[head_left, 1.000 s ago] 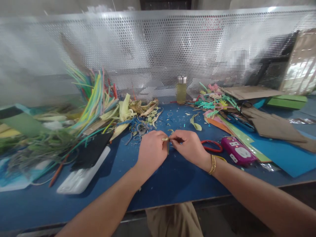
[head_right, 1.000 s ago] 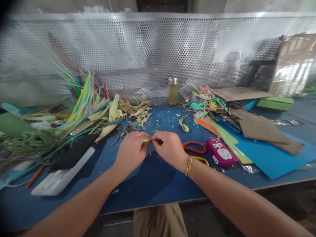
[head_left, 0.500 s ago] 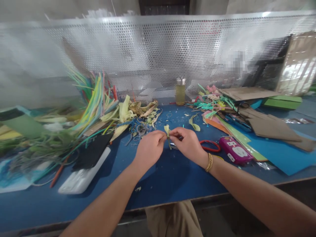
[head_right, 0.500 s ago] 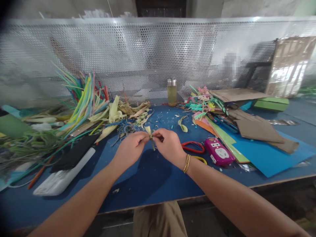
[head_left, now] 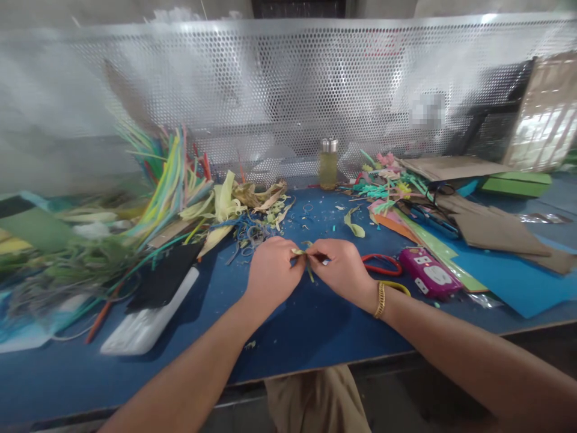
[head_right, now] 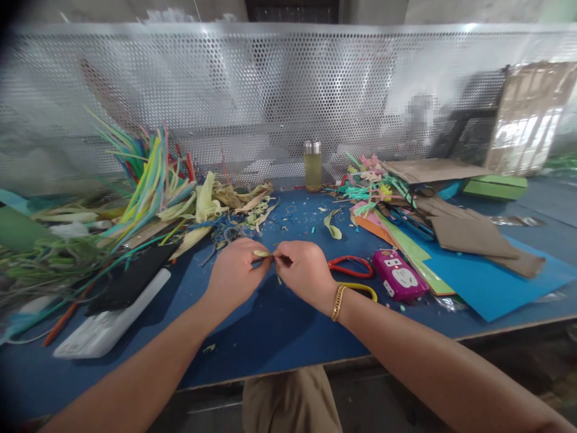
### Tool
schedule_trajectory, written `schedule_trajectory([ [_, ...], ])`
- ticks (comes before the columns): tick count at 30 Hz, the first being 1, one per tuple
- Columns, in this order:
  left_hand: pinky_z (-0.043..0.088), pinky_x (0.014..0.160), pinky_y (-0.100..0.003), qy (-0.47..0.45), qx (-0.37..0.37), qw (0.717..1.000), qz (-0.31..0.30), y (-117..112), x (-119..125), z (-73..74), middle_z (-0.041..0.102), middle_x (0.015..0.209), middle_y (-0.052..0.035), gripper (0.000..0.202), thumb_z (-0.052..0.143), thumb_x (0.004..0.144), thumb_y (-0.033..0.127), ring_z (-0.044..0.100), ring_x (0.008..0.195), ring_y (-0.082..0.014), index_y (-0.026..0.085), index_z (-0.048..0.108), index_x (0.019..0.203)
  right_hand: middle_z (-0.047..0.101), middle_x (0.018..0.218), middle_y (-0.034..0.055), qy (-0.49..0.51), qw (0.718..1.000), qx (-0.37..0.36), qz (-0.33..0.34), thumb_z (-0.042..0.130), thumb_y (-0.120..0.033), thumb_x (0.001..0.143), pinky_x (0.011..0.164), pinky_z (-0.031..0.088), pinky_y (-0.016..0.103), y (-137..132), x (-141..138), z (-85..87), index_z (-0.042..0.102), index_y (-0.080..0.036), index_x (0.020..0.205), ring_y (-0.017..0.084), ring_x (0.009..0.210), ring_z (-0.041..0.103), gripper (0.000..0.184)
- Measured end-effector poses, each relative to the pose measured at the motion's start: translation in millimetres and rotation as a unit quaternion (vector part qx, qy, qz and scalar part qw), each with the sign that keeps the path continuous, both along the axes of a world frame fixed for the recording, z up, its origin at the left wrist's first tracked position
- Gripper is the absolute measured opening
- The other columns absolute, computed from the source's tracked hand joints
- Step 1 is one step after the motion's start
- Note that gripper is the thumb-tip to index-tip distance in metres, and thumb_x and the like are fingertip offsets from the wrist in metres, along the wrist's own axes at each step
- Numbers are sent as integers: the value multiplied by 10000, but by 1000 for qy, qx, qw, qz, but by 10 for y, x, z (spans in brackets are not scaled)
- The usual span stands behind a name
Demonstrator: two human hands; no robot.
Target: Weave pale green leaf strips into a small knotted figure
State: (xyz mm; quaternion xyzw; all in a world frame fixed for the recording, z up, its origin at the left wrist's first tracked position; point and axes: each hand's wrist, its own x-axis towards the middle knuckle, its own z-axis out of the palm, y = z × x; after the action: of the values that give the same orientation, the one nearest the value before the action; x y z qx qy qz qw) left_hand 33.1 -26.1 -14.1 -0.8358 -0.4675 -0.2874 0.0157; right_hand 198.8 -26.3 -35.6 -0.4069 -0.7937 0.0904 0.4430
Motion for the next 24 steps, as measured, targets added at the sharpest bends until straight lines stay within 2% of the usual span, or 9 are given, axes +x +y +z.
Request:
schedule_trajectory([
  [3, 431, 749, -345, -5, 19, 1000, 12, -39, 46, -12, 692, 715, -53, 222, 545, 825, 175, 604, 765, -215, 182, 665, 638, 633, 638, 27, -66, 995, 73, -16, 550, -74, 812, 635, 381, 259, -35, -16, -11, 651, -163, 662, 140, 645, 562, 201],
  [6, 440, 763, -355, -10, -1, 1000, 23, -46, 53, -8, 697, 726, -64, 237, 533, 842, 200, 618, 784, -228, 190, 682, 657, 656, 681, 46, -66, 995, 71, -16, 528, -93, 840, 660, 407, 272, -35, -5, -19, 667, -168, 703, 154, 681, 587, 209],
  [9, 460, 811, -363, -48, -57, 997, 4, -1, -9, 23, 739, 852, -69, 231, 535, 874, 276, 647, 876, -245, 213, 734, 775, 703, 762, 35, 36, 999, -25, -2, 574, -132, 831, 664, 463, 265, 39, 36, -9, 695, -191, 806, 149, 703, 627, 137],
  [12, 449, 938, -386, -178, -102, 979, -14, 80, -104, 55, 733, 1096, -63, 305, 517, 907, 403, 630, 1061, -258, 236, 728, 1050, 700, 730, 18, 201, 965, -168, 4, 635, -206, 803, 607, 524, 260, 163, 85, 1, 671, -194, 826, 143, 657, 650, 44],
  [16, 420, 1000, -397, -378, -168, 910, -15, 184, -136, 24, 731, 1101, -79, 378, 477, 924, 418, 618, 1110, -253, 199, 682, 1154, 698, 754, 31, 327, 895, -301, 19, 663, -253, 779, 536, 557, 245, 261, 121, 15, 627, -188, 851, 142, 667, 665, 103],
  [19, 460, 931, -369, -496, -240, 834, 3, 238, -90, -45, 705, 1165, -89, 411, 578, 863, 392, 621, 1097, -238, 204, 619, 1226, 704, 791, 43, 341, 884, -319, 21, 675, -245, 767, 513, 550, 227, 254, 127, 42, 609, -186, 886, 134, 677, 663, 149],
  [22, 494, 836, -325, -621, -260, 738, 48, 281, -72, -105, 638, 1282, -113, 466, 511, 881, 467, 633, 1066, -212, 201, 562, 1260, 700, 786, 37, 350, 882, -316, 15, 683, -238, 756, 500, 543, 224, 236, 134, 59, 579, -186, 895, 128, 654, 653, 182],
  [23, 496, 823, -314, -636, -261, 724, 54, 292, -74, -118, 628, 1291, -117, 472, 488, 886, 482, 633, 1066, -206, 197, 561, 1255, 698, 781, 35, 351, 883, -313, 14, 683, -240, 755, 497, 540, 223, 234, 137, 58, 572, -185, 890, 126, 650, 651, 183],
  [24, 495, 820, -307, -633, -263, 726, 55, 299, -77, -127, 632, 1276, -114, 461, 503, 876, 471, 632, 1068, -204, 194, 572, 1238, 696, 779, 34, 349, 884, -310, 15, 683, -246, 755, 493, 536, 220, 235, 140, 54, 567, -185, 885, 126, 647, 649, 185],
])
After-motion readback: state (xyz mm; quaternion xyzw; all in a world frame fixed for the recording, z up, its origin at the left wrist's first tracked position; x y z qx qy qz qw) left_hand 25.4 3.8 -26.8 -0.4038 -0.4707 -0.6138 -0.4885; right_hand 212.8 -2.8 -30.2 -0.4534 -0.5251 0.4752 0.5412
